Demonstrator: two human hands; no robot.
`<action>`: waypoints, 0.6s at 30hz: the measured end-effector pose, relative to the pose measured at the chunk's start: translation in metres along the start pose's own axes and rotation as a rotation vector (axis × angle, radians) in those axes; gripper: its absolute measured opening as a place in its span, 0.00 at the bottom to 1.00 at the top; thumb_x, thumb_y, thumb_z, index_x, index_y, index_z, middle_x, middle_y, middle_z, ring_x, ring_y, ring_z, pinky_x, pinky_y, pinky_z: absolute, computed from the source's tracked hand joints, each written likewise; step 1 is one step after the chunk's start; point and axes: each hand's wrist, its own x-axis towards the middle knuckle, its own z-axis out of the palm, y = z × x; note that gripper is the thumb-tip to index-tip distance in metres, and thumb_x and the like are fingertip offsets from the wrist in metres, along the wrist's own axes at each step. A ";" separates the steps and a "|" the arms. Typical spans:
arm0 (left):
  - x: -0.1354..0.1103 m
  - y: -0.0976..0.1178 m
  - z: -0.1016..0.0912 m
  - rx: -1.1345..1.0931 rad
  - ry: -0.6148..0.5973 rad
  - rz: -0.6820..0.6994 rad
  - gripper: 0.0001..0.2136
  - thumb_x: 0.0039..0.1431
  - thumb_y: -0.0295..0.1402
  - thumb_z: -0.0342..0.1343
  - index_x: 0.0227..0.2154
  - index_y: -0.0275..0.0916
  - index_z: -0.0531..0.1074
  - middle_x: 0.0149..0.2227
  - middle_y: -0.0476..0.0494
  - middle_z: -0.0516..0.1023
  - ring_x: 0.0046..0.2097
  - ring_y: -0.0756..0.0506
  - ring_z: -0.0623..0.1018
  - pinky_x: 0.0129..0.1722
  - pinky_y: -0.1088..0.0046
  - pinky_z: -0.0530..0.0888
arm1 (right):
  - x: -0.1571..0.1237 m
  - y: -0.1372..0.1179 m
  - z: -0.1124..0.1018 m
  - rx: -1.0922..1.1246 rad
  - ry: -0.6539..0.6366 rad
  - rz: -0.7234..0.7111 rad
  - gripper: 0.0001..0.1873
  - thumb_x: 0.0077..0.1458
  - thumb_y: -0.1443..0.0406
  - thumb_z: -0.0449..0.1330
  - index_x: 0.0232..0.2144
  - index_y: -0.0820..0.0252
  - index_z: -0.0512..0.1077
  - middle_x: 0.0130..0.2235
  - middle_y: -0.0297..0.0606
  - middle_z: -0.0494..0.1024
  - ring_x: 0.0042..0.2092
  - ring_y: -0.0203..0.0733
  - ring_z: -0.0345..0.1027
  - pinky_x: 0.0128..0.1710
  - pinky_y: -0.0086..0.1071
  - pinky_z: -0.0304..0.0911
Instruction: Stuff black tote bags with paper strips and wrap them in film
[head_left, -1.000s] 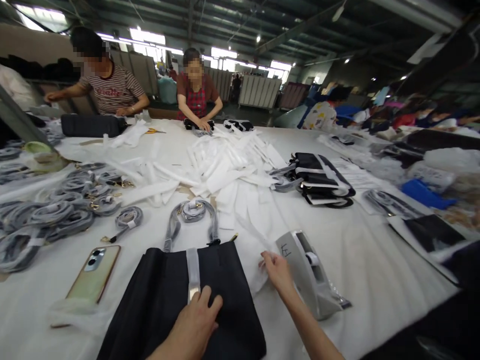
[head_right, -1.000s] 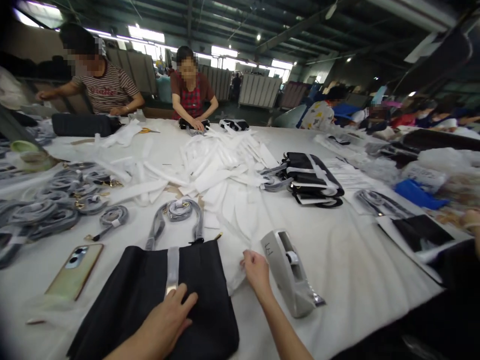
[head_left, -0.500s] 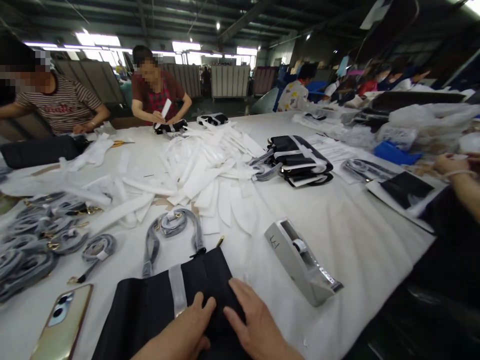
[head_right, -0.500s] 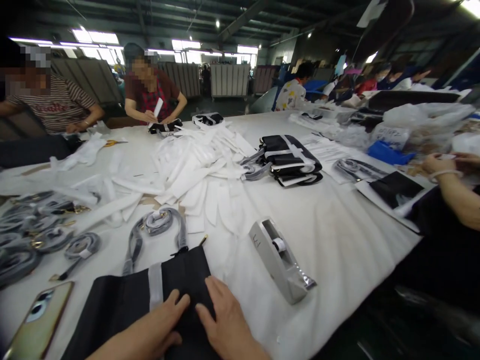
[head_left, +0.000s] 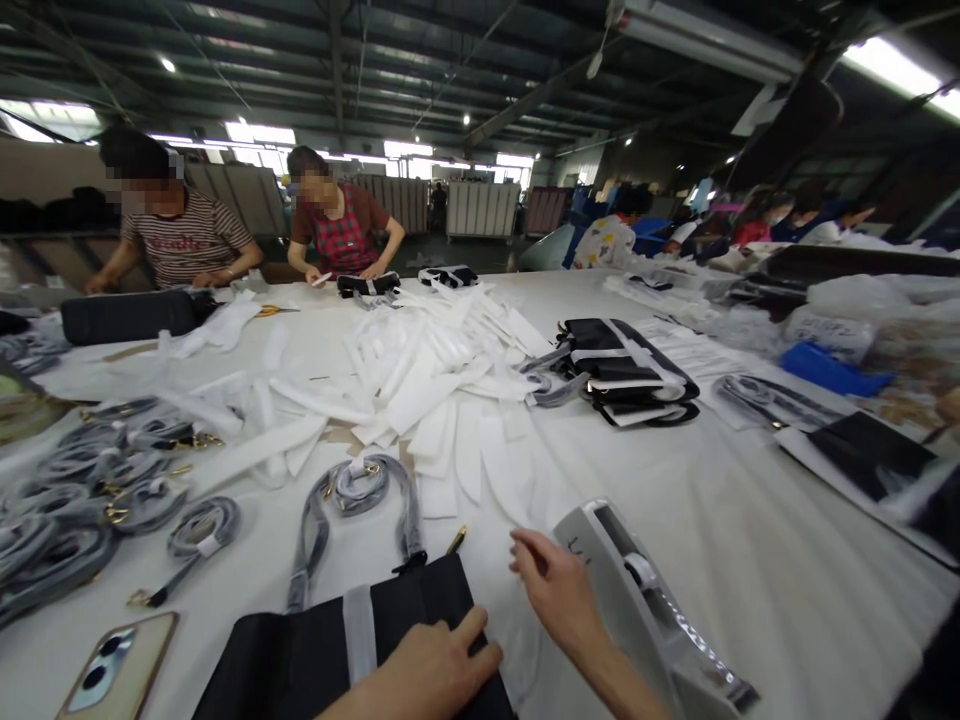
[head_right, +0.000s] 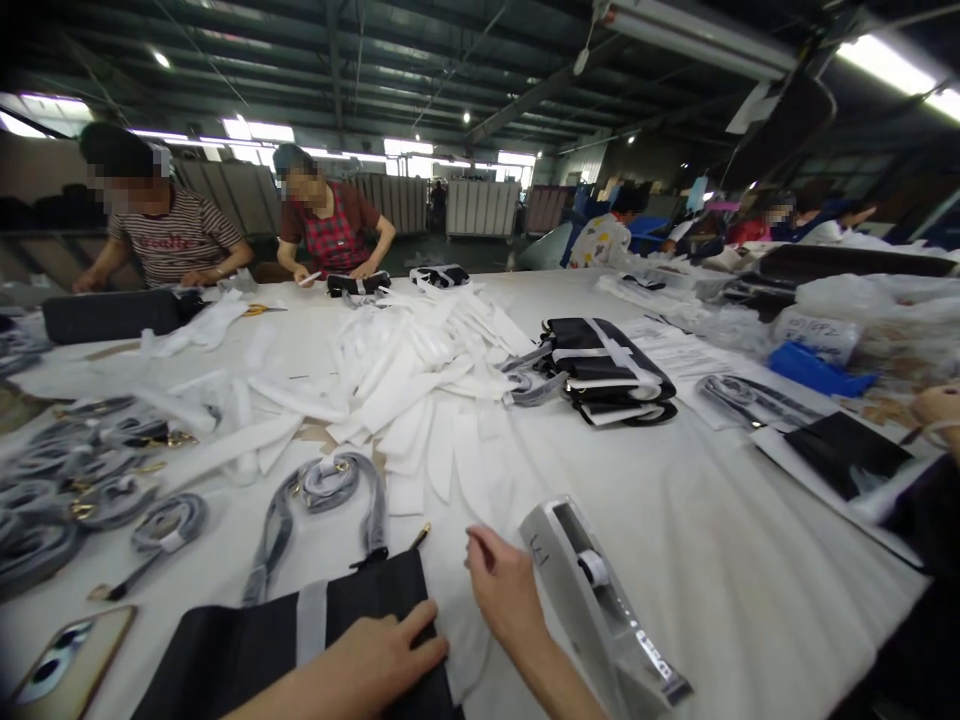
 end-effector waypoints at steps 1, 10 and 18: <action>0.003 0.001 0.001 0.027 0.017 0.007 0.22 0.52 0.27 0.58 0.51 0.40 0.64 0.55 0.33 0.67 0.36 0.34 0.80 0.28 0.58 0.78 | 0.026 0.005 -0.003 -0.196 0.002 -0.093 0.19 0.63 0.69 0.42 0.46 0.63 0.71 0.39 0.41 0.80 0.39 0.38 0.75 0.39 0.27 0.67; 0.013 -0.007 0.021 0.061 0.102 0.052 0.10 0.63 0.31 0.48 0.46 0.39 0.65 0.48 0.36 0.71 0.32 0.39 0.80 0.22 0.65 0.76 | 0.184 0.039 0.019 -0.543 -0.329 -0.636 0.16 0.52 0.79 0.52 0.38 0.60 0.71 0.47 0.42 0.74 0.48 0.40 0.65 0.47 0.34 0.55; 0.008 -0.003 0.017 0.007 -0.010 0.022 0.24 0.47 0.33 0.64 0.46 0.40 0.61 0.50 0.37 0.65 0.33 0.37 0.79 0.25 0.60 0.77 | 0.215 0.056 0.022 -0.724 -0.498 -0.878 0.04 0.55 0.67 0.59 0.35 0.61 0.70 0.39 0.40 0.73 0.47 0.47 0.62 0.51 0.44 0.50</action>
